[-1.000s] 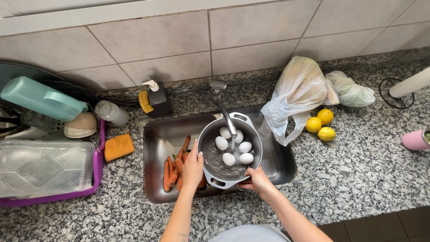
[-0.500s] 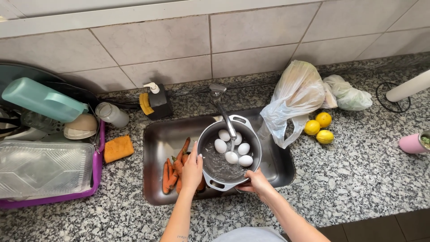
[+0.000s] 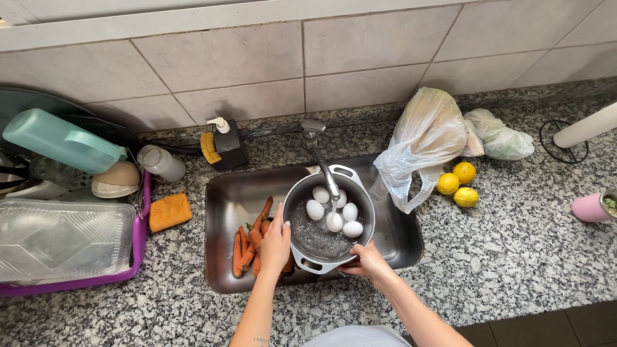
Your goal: Retrieving eggs from the refrigerator and placing them into a pot to be filled with water for boiling.
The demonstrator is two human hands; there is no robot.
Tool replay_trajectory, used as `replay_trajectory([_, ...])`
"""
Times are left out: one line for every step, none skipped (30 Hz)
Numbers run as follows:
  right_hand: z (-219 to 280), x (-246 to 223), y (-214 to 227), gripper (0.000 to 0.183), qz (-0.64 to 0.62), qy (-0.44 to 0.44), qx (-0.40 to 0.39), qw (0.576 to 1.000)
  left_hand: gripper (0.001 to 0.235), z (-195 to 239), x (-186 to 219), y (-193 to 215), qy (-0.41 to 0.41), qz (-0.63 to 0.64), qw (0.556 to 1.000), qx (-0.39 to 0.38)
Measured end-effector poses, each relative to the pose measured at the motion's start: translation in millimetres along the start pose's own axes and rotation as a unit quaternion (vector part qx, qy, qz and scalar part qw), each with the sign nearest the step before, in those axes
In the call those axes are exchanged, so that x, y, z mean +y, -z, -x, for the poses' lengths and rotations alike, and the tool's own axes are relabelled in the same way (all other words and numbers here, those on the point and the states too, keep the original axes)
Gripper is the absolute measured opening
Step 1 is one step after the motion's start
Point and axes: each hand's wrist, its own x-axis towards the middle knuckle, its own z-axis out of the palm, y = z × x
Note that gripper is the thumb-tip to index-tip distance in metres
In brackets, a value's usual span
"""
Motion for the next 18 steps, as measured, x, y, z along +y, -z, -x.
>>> replay_trajectory([0.2,0.4,0.6,0.04,0.0,0.0,0.0,1.0,0.053,0.8,-0.2,-0.1,0.0,0.0,1.0,0.0])
replay_trajectory([0.5,0.7,1.2,0.045,0.0,-0.002,-0.003,1.0,0.054,1.7,-0.3,-0.1,0.003,0.0,1.0,-0.001])
replay_trajectory([0.3,0.3,1.6,0.05,0.001,-0.003,-0.007,1.0,0.054,2.1,-0.2,0.2,0.005,0.0,1.0,-0.001])
replay_trajectory([1.3,0.0,1.5,0.05,0.002,-0.003,-0.008,1.0,0.054,0.8,-3.1,-1.3,0.005,0.0,1.0,0.0])
replay_trajectory([2.7,0.4,1.7,0.047,0.0,-0.011,-0.002,1.0,0.054,0.0,-6.4,-3.1,0.0,-0.004,1.0,0.003])
replay_trajectory([3.9,0.8,1.9,0.043,-0.002,-0.02,0.004,1.0,0.054,-0.8,-9.6,-5.0,-0.004,-0.009,1.0,0.005])
replay_trajectory([5.1,1.2,2.1,0.043,-0.002,-0.02,0.005,1.0,0.054,1.5,-8.1,-3.8,-0.004,-0.009,1.0,0.005])
replay_trajectory([6.4,1.6,2.4,0.047,0.006,-0.015,0.0,1.0,0.054,3.8,-6.5,-2.8,0.004,-0.008,1.0,0.0])
replay_trajectory([7.6,1.9,2.8,0.051,0.014,-0.009,-0.005,1.0,0.054,6.0,-4.9,-1.8,0.012,-0.006,1.0,-0.004])
replay_trajectory([5.9,3.7,3.7,0.051,0.013,-0.009,-0.005,1.0,0.054,5.8,-6.5,-2.7,0.013,-0.007,1.0,-0.005])
replay_trajectory([4.1,5.2,4.5,0.049,0.014,-0.008,-0.007,1.0,0.054,5.3,-8.0,-3.5,0.008,-0.017,1.0,-0.001])
replay_trajectory([2.3,6.8,5.3,0.047,0.014,-0.007,-0.008,1.0,0.054,4.9,-9.5,-4.3,0.003,-0.027,1.0,0.002])
replay_trajectory([3.8,6.9,5.2,0.047,0.014,-0.007,-0.008,1.0,0.054,5.9,-9.6,-4.3,0.004,-0.027,1.0,0.002])
replay_trajectory([5.4,6.9,5.0,0.051,0.009,-0.008,-0.007,1.0,0.054,6.9,-9.6,-4.3,0.002,-0.023,1.0,0.001])
replay_trajectory([6.7,6.1,4.6,0.056,0.004,-0.007,-0.006,1.0,0.054,7.1,-9.1,-4.0,0.0,-0.019,1.0,0.002])
replay_trajectory([6.4,6.6,4.8,0.056,0.004,-0.007,-0.006,1.0,0.054,7.2,-9.8,-4.2,0.0,-0.019,1.0,0.002])
replay_trajectory([6.2,7.2,5.0,0.055,0.0,-0.008,-0.006,1.0,0.054,7.2,-10.4,-4.5,0.0,-0.02,1.0,0.002])
replay_trajectory([6.1,7.8,5.3,0.054,-0.004,-0.01,-0.005,1.0,0.054,7.3,-11.1,-4.8,0.0,-0.021,1.0,0.003])
